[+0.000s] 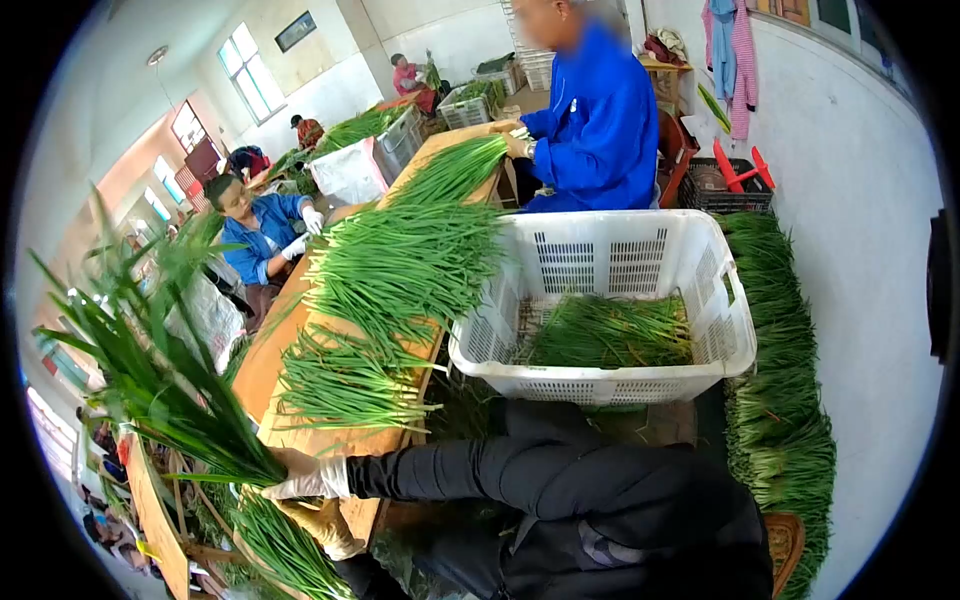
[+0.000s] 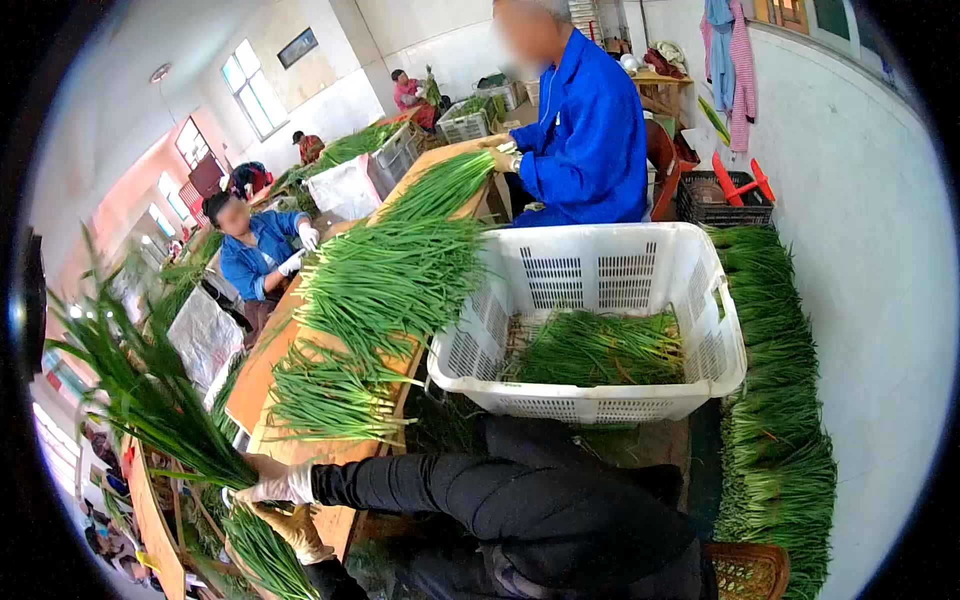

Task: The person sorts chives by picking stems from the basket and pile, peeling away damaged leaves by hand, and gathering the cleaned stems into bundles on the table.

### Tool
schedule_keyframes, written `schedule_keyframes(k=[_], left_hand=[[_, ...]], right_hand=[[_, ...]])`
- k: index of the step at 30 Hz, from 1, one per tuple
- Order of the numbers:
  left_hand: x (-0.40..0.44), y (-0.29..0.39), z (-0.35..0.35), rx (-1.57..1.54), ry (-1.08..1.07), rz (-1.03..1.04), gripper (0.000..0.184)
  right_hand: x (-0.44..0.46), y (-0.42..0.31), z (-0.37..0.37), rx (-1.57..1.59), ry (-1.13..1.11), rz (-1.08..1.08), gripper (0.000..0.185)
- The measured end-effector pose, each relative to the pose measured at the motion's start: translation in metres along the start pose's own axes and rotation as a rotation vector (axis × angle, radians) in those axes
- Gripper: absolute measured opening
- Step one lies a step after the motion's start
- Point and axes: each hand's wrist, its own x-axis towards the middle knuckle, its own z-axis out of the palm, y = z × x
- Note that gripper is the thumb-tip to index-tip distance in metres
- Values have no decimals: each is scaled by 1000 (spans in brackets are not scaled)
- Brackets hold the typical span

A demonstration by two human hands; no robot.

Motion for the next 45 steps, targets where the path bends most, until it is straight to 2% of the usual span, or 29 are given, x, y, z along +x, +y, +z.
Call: schedule_keyframes(k=[11,19,24,26,27,28,31,33,34,35,36,38,40,41,42,43,44,45], left_hand=[[57,-80,14,-27,16,-161,40],[70,-111,14,-134,9,-235,33],[57,-101,-12,-298,-73,-233,29],[44,-77,-23,-354,-164,-206,28],[39,-55,-26,-304,-237,-189,19],[29,-28,-20,-437,-234,-173,20],[16,-39,-36,-729,-510,-214,43],[1,-26,-34,-850,-527,-231,64],[-3,-28,-37,-930,-607,-262,79],[-10,-25,-37,-931,-607,-284,86],[-18,-30,-37,-982,-635,-302,85],[-33,-34,-34,-1016,-665,-318,85],[-45,-37,-32,-1014,-669,-307,65],[-51,-39,-32,-1000,-671,-312,57],[-55,-39,-33,-1011,-680,-340,43],[-61,-38,-34,-1016,-673,-345,43],[-66,-36,-34,-1097,-629,-367,42],[-72,-34,-35,-1178,-580,-388,41]], right_hand=[[-1,4,-17,-93,-236,153,54],[12,7,-24,-114,-356,153,60],[20,4,-28,-110,-382,124,64],[23,1,-32,-100,-390,147,66],[23,1,-37,-91,-380,179,66],[23,4,-42,-72,-366,221,67],[11,71,-70,129,-170,364,72],[17,34,-71,249,-108,613,67],[12,43,-76,195,-64,543,61],[5,55,-82,140,-16,467,56],[7,53,-83,218,13,552,47],[0,48,-83,42,-3,554,41],[-4,39,-71,-207,-3,502,33],[-5,33,-67,-205,-7,509,33],[-4,30,-65,-269,-47,596,30],[-4,28,-63,-333,-88,684,27],[-7,37,-64,-289,-82,629,25],[-11,42,-63,-272,-40,556,31]])
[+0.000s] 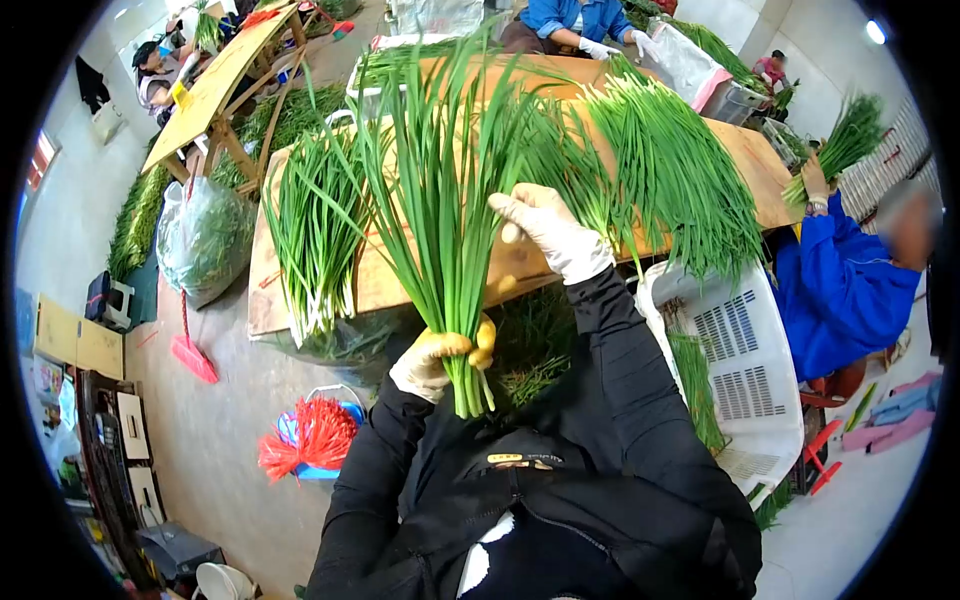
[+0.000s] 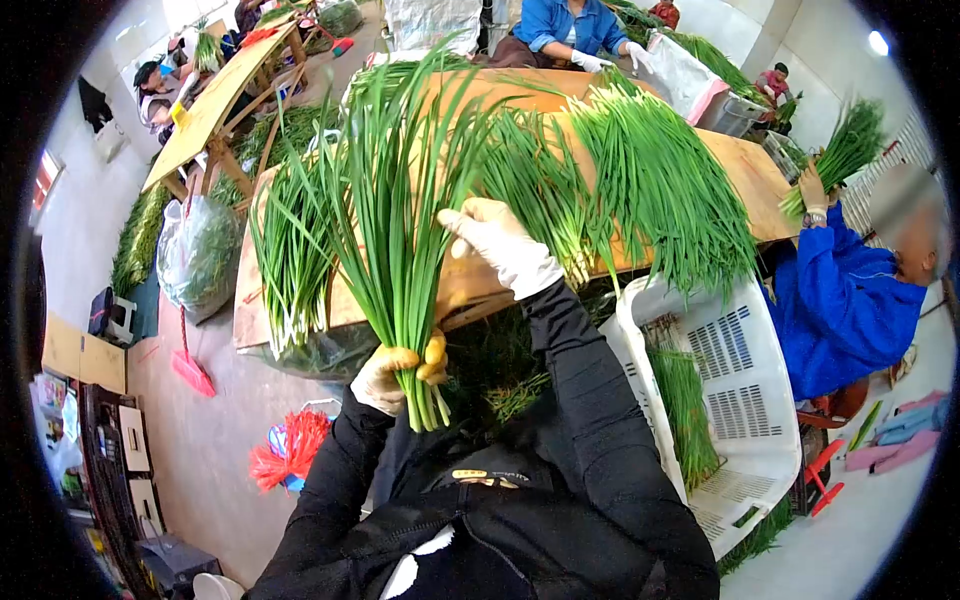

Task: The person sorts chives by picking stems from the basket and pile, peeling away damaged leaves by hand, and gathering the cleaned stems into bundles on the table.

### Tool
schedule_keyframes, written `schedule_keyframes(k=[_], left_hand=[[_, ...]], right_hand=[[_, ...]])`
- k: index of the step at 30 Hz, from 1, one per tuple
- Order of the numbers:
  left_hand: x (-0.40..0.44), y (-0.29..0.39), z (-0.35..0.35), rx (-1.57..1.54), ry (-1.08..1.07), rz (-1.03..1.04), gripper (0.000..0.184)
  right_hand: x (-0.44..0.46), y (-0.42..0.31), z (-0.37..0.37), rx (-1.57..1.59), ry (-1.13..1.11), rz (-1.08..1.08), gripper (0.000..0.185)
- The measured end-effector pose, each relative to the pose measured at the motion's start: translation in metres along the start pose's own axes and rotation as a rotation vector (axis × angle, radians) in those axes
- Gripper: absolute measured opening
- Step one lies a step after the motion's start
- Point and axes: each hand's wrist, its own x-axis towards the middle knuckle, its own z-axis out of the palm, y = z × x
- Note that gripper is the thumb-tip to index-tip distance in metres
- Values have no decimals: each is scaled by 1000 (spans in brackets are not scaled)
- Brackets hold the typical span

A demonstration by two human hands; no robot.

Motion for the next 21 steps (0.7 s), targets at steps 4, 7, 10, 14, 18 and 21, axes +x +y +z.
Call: schedule_keyframes(k=[4,7,10,14,18,21], left_hand=[[-11,-13,-28,-223,175,39,33],[-13,-19,-41,-153,257,-3,38],[-14,-23,-49,-41,275,10,40],[-20,-28,-48,46,268,-47,41],[-24,-30,-46,162,284,-67,39],[-26,-32,-44,128,283,-76,37]], right_hand=[[-20,19,-2,-238,193,-55,33],[-32,36,-4,-194,236,38,31],[-40,40,-4,14,255,58,23],[-50,36,-11,44,191,91,15],[-51,49,-17,189,136,50,16],[-49,63,-20,83,184,1,20]])
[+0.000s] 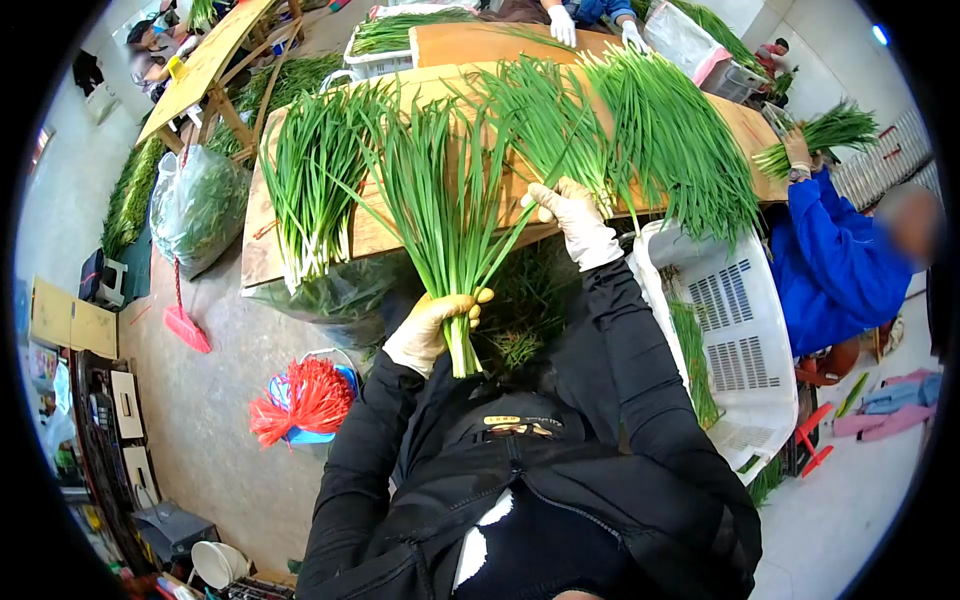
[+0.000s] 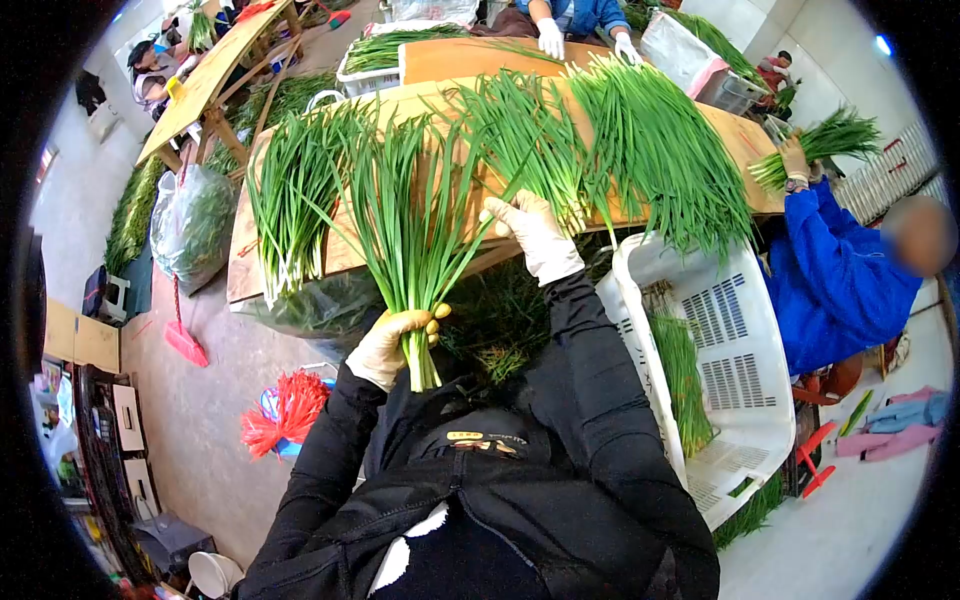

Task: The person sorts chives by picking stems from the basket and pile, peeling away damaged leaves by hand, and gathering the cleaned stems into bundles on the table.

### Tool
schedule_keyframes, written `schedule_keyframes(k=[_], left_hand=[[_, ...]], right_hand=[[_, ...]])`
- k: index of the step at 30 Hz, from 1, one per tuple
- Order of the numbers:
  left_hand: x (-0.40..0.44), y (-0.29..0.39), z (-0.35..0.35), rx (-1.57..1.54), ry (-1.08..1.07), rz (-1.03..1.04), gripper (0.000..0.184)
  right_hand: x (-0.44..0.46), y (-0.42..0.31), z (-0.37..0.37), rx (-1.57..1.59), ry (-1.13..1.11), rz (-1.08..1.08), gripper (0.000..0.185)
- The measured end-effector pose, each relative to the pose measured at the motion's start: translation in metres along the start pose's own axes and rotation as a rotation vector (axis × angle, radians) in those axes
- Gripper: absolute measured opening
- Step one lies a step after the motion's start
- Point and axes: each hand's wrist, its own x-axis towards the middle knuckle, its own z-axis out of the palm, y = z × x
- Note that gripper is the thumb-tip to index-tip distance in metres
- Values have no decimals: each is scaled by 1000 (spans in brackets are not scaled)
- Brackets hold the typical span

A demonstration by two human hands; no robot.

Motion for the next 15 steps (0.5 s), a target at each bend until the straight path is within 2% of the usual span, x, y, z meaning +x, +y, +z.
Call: schedule_keyframes(k=[3,5,6,7,9,10,11,13,15], left_hand=[[-3,0,6,-7,-15,-14,36],[-1,-2,9,-17,-38,-7,35],[-1,-2,11,-21,-35,-9,34],[1,-1,12,-16,-42,-14,34],[1,-2,14,-4,-49,-13,34],[1,-3,15,-12,-42,-15,33],[2,-4,17,-23,-33,-16,33],[7,-8,13,34,-20,-79,35],[10,-9,12,-63,-1,-136,35]], right_hand=[[-3,5,3,-58,93,-39,30],[-13,-11,3,-9,25,184,43],[-10,2,-4,7,-123,215,57],[-13,9,-5,26,-232,263,62],[-23,15,0,4,-364,287,59],[-23,12,5,156,-495,358,48],[-34,12,13,15,-331,325,35],[-40,6,21,52,-278,341,28],[-40,10,18,59,-266,321,26]])
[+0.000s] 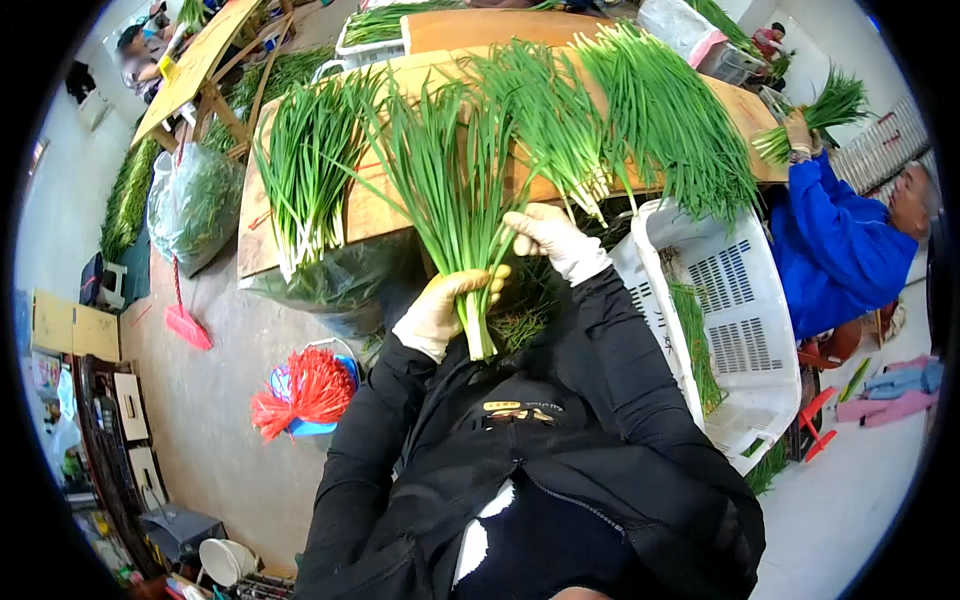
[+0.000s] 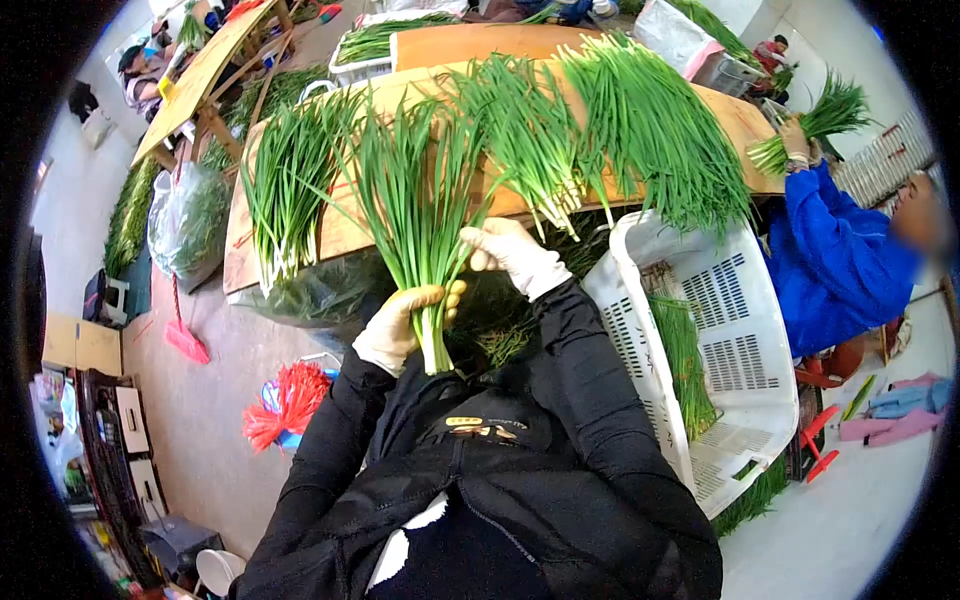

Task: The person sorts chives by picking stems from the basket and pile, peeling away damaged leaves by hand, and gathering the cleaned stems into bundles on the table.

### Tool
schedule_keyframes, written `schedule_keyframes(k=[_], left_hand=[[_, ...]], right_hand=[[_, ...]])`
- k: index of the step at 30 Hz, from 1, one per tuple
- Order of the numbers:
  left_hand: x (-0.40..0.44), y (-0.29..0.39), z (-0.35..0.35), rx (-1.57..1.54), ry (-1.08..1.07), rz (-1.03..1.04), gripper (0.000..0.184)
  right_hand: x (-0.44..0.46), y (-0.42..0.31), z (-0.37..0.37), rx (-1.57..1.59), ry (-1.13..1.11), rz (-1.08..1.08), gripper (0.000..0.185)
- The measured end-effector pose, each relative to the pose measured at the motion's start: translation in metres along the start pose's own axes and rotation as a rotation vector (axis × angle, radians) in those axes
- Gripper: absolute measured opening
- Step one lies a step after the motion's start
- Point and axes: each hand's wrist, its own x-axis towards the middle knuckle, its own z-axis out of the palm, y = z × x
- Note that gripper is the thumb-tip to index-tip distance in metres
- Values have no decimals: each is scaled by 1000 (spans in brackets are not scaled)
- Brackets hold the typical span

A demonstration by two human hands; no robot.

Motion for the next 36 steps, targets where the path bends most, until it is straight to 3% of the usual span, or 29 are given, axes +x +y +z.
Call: schedule_keyframes(k=[8,10,11,13,17,18,20,22,23,24,25,26,28,30,32,34,36], left_hand=[[0,4,9,-209,-53,71,45],[10,2,1,-260,-127,92,45],[14,0,-2,-308,-206,112,44],[9,6,12,-231,-116,130,50],[15,7,16,-214,-159,113,50],[16,7,15,-212,-158,115,50],[20,7,7,-206,-121,107,42],[22,9,-7,-187,-93,124,43],[21,10,-12,-155,-77,127,45],[15,15,-7,-125,-96,126,46],[12,18,-3,-103,-101,128,46],[10,20,1,-84,-106,132,47],[9,20,6,-50,-146,151,48],[1,22,21,-30,-141,157,48],[-12,22,42,21,-146,148,52],[-24,18,53,65,-144,93,50],[-32,4,57,38,-169,30,45]], right_hand=[[-74,-6,-3,48,185,-284,28],[-109,-22,13,-82,325,-329,27],[-122,-15,13,-180,355,-471,23],[-153,-24,19,-453,394,-686,13],[-198,-22,13,-490,575,-841,7],[-207,-21,13,-309,586,-830,7],[-225,-17,-11,-496,678,-932,12],[-250,-16,-37,-975,994,-972,20],[-258,-16,-49,-1193,1134,-946,24],[-261,-21,-53,-1408,1112,-846,24],[-248,-16,-40,-871,1091,-696,28],[-229,-5,-21,-351,1013,-530,33],[-188,27,-11,-372,848,-343,32],[-145,115,-52,-879,151,391,28],[-120,75,-7,-1096,-65,451,60],[-92,75,5,-162,-348,-16,82],[-58,64,6,443,-801,-40,104]])
